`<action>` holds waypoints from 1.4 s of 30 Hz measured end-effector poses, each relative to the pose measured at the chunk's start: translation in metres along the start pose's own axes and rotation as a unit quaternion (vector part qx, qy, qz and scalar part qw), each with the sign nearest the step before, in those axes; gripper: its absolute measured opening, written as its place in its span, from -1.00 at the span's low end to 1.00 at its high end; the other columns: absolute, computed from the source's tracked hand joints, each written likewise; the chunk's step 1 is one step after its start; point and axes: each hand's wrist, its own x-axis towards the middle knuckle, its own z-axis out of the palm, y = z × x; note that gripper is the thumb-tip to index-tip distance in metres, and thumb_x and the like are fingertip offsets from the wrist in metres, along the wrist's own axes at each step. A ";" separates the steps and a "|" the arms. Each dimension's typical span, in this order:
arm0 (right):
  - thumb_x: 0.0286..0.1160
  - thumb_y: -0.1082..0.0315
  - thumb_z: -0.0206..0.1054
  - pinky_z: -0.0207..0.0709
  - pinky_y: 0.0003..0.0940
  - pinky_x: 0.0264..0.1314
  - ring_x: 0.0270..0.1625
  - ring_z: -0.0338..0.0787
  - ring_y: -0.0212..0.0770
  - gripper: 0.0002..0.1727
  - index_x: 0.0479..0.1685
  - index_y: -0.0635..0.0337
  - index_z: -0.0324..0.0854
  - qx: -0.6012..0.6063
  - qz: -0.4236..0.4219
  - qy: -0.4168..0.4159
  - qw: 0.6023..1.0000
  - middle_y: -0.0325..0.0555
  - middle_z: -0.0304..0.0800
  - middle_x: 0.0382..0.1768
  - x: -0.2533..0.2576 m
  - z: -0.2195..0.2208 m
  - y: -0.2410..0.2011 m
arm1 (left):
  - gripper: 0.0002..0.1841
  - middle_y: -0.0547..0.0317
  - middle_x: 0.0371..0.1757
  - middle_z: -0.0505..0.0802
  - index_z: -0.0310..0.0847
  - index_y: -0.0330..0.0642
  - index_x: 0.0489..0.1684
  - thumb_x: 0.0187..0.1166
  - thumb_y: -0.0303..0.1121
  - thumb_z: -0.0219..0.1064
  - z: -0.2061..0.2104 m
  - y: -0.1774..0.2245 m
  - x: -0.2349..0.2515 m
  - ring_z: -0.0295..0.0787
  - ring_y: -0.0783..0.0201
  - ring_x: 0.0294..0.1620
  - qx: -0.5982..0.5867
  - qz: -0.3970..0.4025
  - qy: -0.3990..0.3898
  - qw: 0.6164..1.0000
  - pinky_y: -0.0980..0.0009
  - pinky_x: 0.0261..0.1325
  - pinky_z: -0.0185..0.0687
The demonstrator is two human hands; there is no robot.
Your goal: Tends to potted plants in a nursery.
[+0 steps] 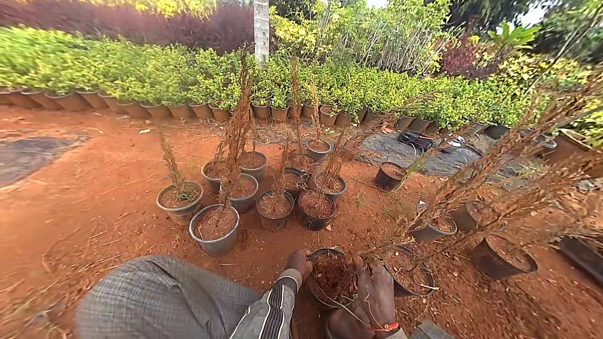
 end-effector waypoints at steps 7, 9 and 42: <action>0.62 0.20 0.19 0.74 -0.11 0.08 -0.15 0.90 -0.20 -0.66 -0.13 0.23 0.82 0.019 -0.015 0.019 1.000 -0.13 0.92 -0.27 0.005 -0.007 -0.002 | -0.53 -0.08 0.50 0.72 0.60 -0.07 0.53 0.62 -0.30 0.32 -0.001 0.000 0.001 0.61 0.00 0.58 0.001 -0.002 -0.011 1.000 -0.05 0.65 0.44; 0.61 0.20 0.19 0.74 -0.10 0.07 -0.16 0.90 -0.19 -0.65 -0.14 0.25 0.82 0.022 -0.022 0.025 0.999 -0.12 0.92 -0.28 0.006 -0.008 -0.004 | -0.53 -0.08 0.50 0.72 0.61 -0.07 0.52 0.61 -0.29 0.33 -0.001 -0.001 0.001 0.61 0.01 0.58 0.000 -0.002 -0.009 1.000 -0.04 0.64 0.45; 0.59 0.22 0.20 0.75 -0.21 0.03 -0.18 0.88 -0.33 -0.71 -0.16 0.14 0.83 0.051 -0.057 0.012 0.997 -0.27 0.91 -0.31 0.031 -0.041 -0.045 | -0.52 -0.08 0.49 0.73 0.59 -0.08 0.56 0.65 -0.25 0.33 0.000 -0.011 0.006 0.68 0.04 0.50 -0.061 0.008 -0.019 0.998 0.01 0.57 0.55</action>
